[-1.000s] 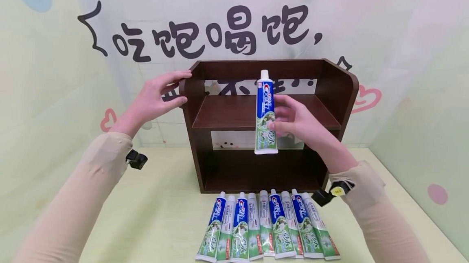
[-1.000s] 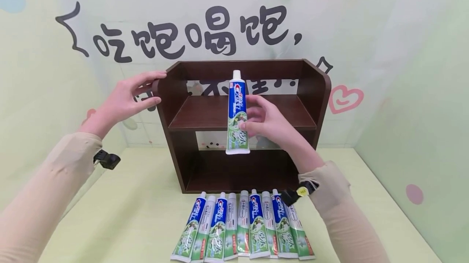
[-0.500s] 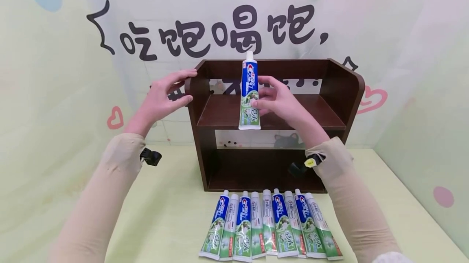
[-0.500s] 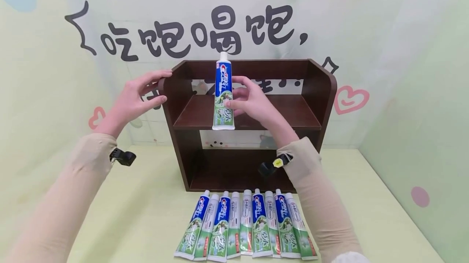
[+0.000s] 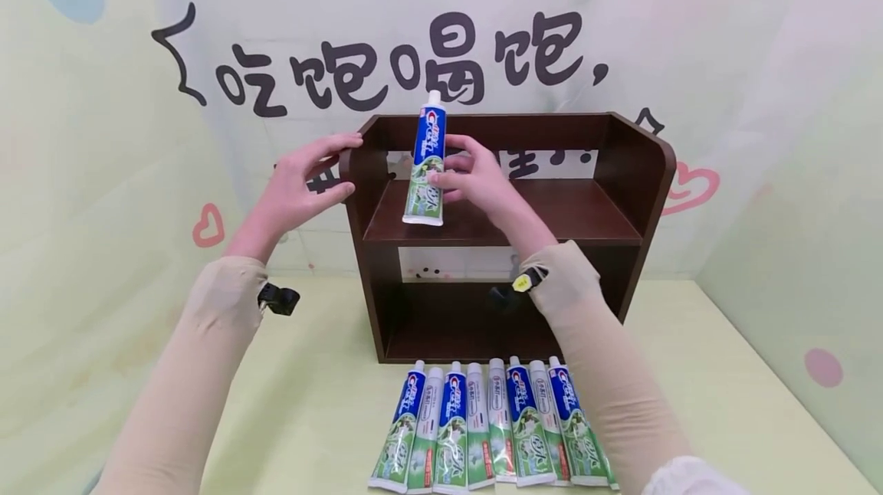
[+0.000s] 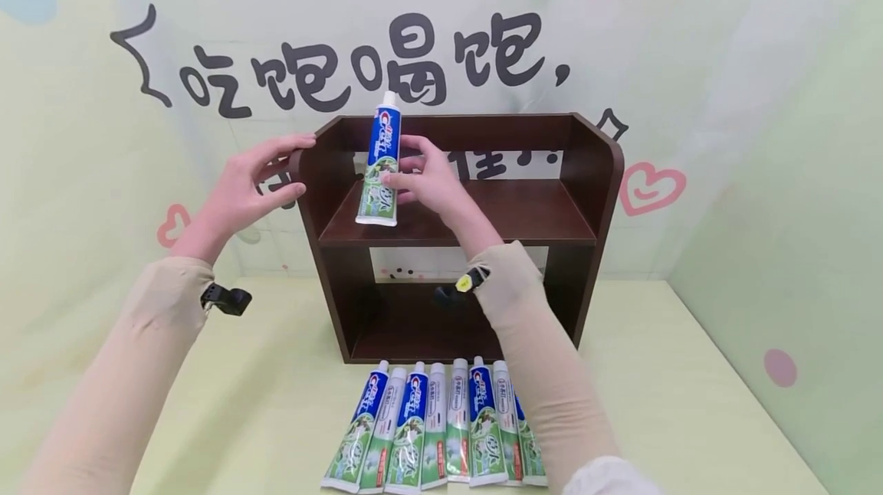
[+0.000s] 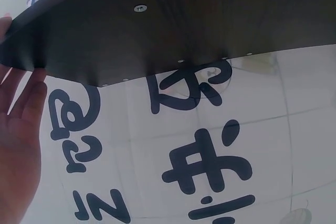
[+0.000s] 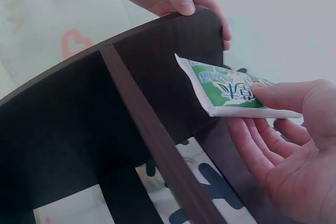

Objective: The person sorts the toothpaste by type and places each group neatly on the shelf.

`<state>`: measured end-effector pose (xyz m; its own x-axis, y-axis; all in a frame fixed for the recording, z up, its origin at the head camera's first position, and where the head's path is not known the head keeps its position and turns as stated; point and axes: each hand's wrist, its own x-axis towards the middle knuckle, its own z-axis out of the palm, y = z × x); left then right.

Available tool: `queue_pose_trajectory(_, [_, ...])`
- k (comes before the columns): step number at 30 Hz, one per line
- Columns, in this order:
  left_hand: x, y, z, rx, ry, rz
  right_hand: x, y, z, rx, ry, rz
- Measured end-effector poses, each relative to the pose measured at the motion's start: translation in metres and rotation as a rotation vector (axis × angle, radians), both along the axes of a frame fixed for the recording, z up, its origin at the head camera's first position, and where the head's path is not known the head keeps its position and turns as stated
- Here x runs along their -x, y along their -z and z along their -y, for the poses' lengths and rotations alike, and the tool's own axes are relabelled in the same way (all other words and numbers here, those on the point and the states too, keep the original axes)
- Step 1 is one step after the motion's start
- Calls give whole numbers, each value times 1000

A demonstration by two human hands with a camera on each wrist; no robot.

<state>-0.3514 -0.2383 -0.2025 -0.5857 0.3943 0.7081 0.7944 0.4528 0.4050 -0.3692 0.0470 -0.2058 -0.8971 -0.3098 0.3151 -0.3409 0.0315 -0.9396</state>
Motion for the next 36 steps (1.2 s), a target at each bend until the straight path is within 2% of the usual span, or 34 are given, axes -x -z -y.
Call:
queue_pose_trajectory(8, [1, 1, -3, -9, -1, 7, 8, 9, 26, 49, 83, 21])
queue_pose_trajectory(19, [-1, -2, -4, 13, -28, 15, 9, 17, 48, 27, 88, 55])
queue_pose_trajectory(28, [-2, 0, -2, 11, -26, 29, 13, 31, 49, -9, -5, -14])
queue_pose_trajectory(36, [-2, 1, -3, 24, -34, 41, 11, 31, 44, -166, -57, -19])
